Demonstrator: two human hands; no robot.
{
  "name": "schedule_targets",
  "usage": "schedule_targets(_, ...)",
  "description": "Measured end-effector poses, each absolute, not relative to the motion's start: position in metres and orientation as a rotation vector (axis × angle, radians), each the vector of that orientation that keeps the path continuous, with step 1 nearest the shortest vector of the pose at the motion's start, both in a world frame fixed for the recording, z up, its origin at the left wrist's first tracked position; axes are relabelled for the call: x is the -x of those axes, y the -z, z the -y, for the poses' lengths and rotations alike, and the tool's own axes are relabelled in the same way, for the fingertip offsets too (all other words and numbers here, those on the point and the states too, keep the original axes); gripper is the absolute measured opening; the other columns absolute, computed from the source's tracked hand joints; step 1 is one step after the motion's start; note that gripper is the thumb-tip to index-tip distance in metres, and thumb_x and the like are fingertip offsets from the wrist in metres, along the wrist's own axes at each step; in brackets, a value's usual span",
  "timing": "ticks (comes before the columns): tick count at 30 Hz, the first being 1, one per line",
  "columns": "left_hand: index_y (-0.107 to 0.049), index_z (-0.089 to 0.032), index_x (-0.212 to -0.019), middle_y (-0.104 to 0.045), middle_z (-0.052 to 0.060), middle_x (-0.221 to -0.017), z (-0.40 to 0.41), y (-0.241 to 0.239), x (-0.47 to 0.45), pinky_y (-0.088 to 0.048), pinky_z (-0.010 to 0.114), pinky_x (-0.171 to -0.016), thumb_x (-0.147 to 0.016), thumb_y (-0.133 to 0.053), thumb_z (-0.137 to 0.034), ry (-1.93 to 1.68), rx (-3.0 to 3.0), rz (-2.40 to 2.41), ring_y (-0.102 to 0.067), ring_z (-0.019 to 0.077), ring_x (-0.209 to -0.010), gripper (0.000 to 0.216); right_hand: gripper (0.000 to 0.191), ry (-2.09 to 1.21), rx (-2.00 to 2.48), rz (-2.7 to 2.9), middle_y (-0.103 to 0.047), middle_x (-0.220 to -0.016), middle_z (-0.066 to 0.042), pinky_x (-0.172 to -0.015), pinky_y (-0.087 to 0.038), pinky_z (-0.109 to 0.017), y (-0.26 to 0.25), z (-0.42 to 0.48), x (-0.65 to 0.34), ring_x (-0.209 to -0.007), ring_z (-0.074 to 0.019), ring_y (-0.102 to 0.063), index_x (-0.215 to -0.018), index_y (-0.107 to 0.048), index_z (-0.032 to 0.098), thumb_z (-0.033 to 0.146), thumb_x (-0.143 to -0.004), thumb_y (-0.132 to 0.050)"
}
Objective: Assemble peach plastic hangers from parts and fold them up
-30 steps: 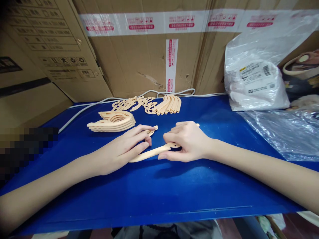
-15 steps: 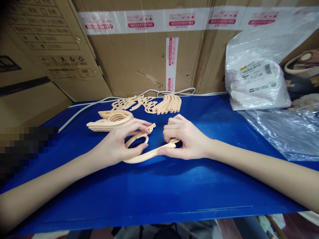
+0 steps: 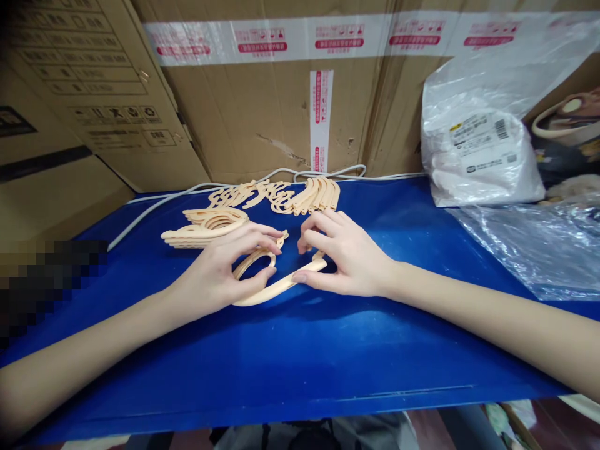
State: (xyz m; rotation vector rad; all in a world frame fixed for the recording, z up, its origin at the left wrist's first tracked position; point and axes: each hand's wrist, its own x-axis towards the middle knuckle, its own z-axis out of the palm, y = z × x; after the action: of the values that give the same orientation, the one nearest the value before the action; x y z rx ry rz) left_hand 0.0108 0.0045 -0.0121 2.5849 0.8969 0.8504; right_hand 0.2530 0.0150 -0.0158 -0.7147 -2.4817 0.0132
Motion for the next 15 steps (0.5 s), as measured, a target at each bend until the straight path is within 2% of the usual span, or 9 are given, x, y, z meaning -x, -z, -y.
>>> schedule_targets(7, -0.059, -0.019, -0.101, -0.06, 0.007, -0.12, -0.0053, 0.013, -0.0105, -0.045, 0.037, -0.101, -0.086, -0.055, -0.015, -0.846, -2.624, -0.918, -0.057, 0.0198, -0.114, 0.016, 0.039, 0.155, 0.812, 2.516, -0.062, -0.097, -0.009, -0.075, -0.035, -0.036, 0.0184, -0.0146, -0.2517, -0.085, -0.0226, -0.054, -0.101, -0.057, 0.017, 0.054, -0.093, -0.047)
schedule_targets(15, -0.058, -0.02, -0.101, -0.059, 0.005, -0.12, -0.0012, 0.0142, -0.0125, -0.046, 0.031, -0.097, -0.086, -0.056, -0.017, -0.743, -2.648, -0.93, -0.057, 0.0183, -0.115, 0.015, 0.034, 0.049, 0.871, 2.586, -0.064, -0.085, -0.005, -0.076, -0.033, -0.033, 0.0195, -0.0174, -0.2506, -0.077, -0.018, -0.056, -0.096, -0.061, 0.016, 0.047, -0.096, -0.046)
